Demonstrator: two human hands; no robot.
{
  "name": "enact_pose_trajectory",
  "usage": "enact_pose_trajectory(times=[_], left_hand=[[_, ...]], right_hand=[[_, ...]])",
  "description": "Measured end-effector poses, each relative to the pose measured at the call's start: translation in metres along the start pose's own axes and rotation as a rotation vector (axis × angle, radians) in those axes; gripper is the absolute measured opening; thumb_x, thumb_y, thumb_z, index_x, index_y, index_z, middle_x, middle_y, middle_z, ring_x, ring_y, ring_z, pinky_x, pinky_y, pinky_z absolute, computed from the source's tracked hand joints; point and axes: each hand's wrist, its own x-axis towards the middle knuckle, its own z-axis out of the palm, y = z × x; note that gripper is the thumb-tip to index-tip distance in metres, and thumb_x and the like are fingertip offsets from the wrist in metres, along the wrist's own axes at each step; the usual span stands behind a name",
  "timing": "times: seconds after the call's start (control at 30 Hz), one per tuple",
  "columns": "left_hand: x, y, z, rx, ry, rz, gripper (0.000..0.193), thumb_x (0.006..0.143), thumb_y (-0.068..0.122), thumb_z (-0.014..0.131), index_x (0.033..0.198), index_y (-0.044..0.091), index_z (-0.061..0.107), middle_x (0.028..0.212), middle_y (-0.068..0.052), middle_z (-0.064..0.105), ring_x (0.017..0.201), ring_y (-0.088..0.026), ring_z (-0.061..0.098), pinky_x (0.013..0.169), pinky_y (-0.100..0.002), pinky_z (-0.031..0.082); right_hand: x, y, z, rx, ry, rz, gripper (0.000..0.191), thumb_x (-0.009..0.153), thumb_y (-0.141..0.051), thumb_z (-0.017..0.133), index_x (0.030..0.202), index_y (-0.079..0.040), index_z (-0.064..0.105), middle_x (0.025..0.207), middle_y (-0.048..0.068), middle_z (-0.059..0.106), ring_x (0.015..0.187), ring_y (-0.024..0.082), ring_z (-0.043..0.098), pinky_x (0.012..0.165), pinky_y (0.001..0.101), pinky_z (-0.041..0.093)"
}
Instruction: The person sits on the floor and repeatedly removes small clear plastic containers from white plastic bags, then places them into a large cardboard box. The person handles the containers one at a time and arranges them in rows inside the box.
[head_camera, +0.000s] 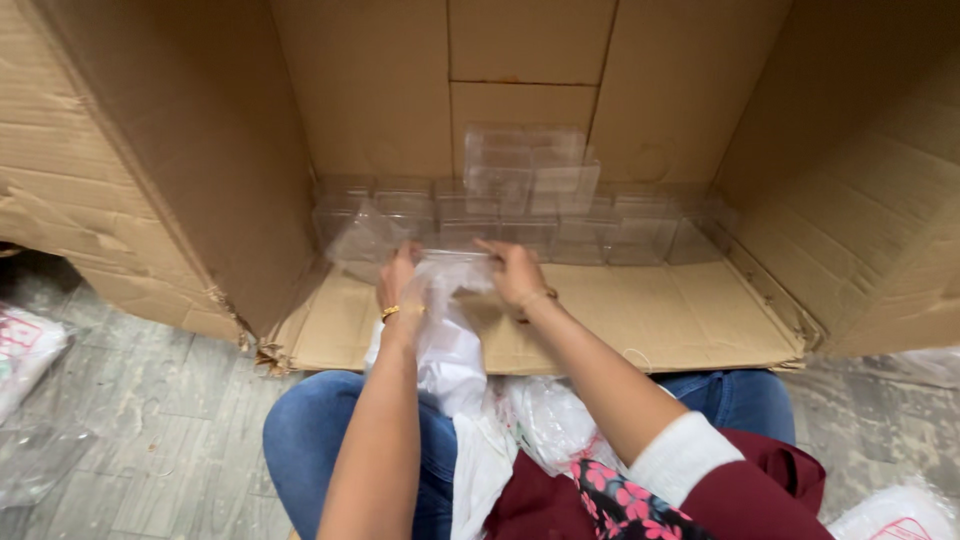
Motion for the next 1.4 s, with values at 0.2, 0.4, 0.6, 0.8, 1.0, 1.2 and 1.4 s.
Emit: enact_pose_trajectory(times=[0.2, 0.4, 0.6, 0.8, 1.0, 1.2, 1.4], left_hand=[[-0.021, 0.032, 0.067, -0.404, -0.093, 0.142, 0.025, 0.089, 0.019, 0.064, 0.110, 0.012, 0.076, 0.099, -0.013, 0.076, 0.087, -0.029, 0.072, 0.078, -0.038, 0.056], [-0.019, 0.028, 0.082, -0.465, -0.354, -0.206, 0.027, 0.090, 0.026, 0.065, 0.098, 0.002, 0.076, 0.090, -0.021, 0.075, 0.086, -0.035, 0.068, 0.077, -0.041, 0.054], [-0.027, 0.013, 0.096, 0.115, -0.436, 0.033, 0.023, 0.085, 0.023, 0.065, 0.097, 0.006, 0.074, 0.097, -0.025, 0.071, 0.095, -0.043, 0.067, 0.086, -0.048, 0.052], [-0.048, 0.059, 0.077, -0.324, -0.186, 0.265, 0.015, 0.092, 0.017, 0.064, 0.104, 0.009, 0.068, 0.096, -0.018, 0.074, 0.090, -0.039, 0.070, 0.077, -0.046, 0.054], [-0.056, 0.104, 0.051, -0.299, -0.239, 0.322, 0.012, 0.095, 0.022, 0.068, 0.101, 0.011, 0.069, 0.092, -0.013, 0.075, 0.085, -0.031, 0.073, 0.074, -0.041, 0.056], [-0.027, 0.085, 0.028, -0.330, -0.091, 0.736, 0.031, 0.092, 0.027, 0.079, 0.116, 0.012, 0.070, 0.118, -0.013, 0.073, 0.107, -0.035, 0.067, 0.093, -0.046, 0.053], [0.073, -0.003, -0.044, 0.410, 0.067, -0.190, 0.062, 0.089, 0.033, 0.076, 0.146, 0.024, 0.053, 0.150, -0.034, 0.030, 0.118, -0.055, 0.054, 0.095, -0.059, 0.046]], right_hand=[[-0.063, 0.031, -0.075, 0.018, 0.204, 0.173, 0.026, 0.092, -0.004, 0.060, 0.116, -0.007, 0.072, 0.099, 0.016, 0.072, 0.079, 0.028, 0.068, 0.072, 0.0358, 0.054], [-0.038, 0.087, -0.076, 0.656, -0.014, 0.492, 0.013, 0.094, -0.007, 0.064, 0.098, 0.001, 0.073, 0.089, 0.007, 0.073, 0.079, 0.016, 0.066, 0.072, 0.0318, 0.054], [-0.061, 0.108, -0.061, -0.002, -0.193, 0.458, 0.038, 0.087, -0.023, 0.078, 0.116, -0.003, 0.066, 0.105, 0.009, 0.074, 0.095, 0.019, 0.069, 0.083, 0.0335, 0.055], [-0.067, 0.066, -0.095, 1.392, -0.218, 0.803, 0.053, 0.097, -0.047, 0.055, 0.128, -0.006, 0.066, 0.120, 0.011, 0.072, 0.106, 0.022, 0.070, 0.095, 0.0375, 0.056], [-0.113, 0.018, -0.094, 1.083, -0.682, 0.478, 0.044, 0.098, -0.036, 0.064, 0.127, -0.002, 0.069, 0.121, 0.008, 0.071, 0.106, 0.015, 0.068, 0.096, 0.0315, 0.055], [-0.204, 0.110, -0.217, 1.100, 0.318, 0.357, 0.048, 0.105, -0.034, 0.055, 0.137, 0.001, 0.062, 0.132, 0.011, 0.066, 0.120, 0.022, 0.064, 0.105, 0.0384, 0.051], [-0.362, 0.219, -0.387, 0.781, 1.250, 0.095, 0.054, 0.109, -0.033, 0.045, 0.153, -0.002, 0.054, 0.154, 0.010, 0.059, 0.144, 0.028, 0.059, 0.122, 0.0454, 0.045]])
